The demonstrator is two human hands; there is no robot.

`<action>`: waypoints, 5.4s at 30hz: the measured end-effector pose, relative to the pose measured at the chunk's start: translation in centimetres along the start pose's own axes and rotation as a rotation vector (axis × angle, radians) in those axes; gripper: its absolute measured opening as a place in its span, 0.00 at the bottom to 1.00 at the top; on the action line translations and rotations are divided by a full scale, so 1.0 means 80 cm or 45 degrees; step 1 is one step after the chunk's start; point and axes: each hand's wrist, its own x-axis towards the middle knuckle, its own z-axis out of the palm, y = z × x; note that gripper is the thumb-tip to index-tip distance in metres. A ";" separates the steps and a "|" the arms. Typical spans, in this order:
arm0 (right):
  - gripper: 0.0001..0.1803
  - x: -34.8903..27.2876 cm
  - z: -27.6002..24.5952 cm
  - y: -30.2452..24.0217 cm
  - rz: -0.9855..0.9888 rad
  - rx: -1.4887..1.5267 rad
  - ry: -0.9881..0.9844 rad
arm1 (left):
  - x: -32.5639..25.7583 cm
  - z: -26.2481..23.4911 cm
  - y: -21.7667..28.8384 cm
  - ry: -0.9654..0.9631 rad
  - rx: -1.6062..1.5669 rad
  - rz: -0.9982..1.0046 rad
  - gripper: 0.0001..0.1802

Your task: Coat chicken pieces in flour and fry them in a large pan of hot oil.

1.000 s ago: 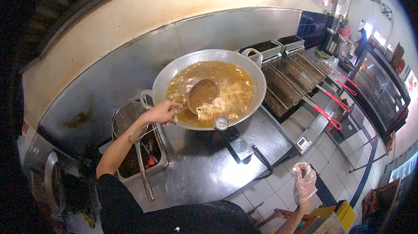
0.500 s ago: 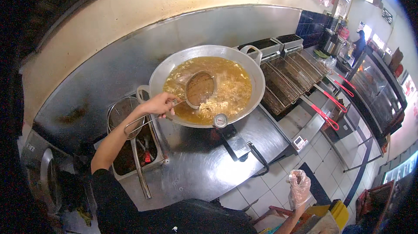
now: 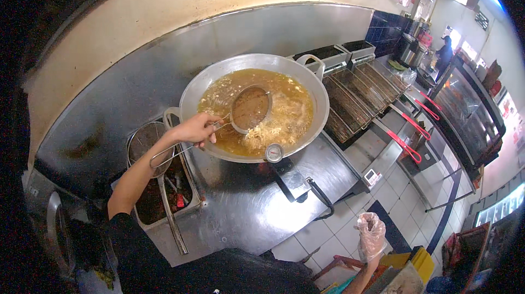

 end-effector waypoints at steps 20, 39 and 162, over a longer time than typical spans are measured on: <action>0.06 -0.011 0.103 -0.115 -0.384 -0.455 -0.153 | 0.026 -0.009 -0.003 -0.069 -0.016 0.016 0.22; 0.18 -0.028 0.440 -0.110 0.911 1.478 -1.077 | 0.054 -0.014 -0.043 -0.251 0.029 -0.095 0.21; 0.11 -0.023 0.366 -0.051 0.383 1.575 -0.866 | -0.006 0.049 0.107 0.416 0.934 0.159 0.13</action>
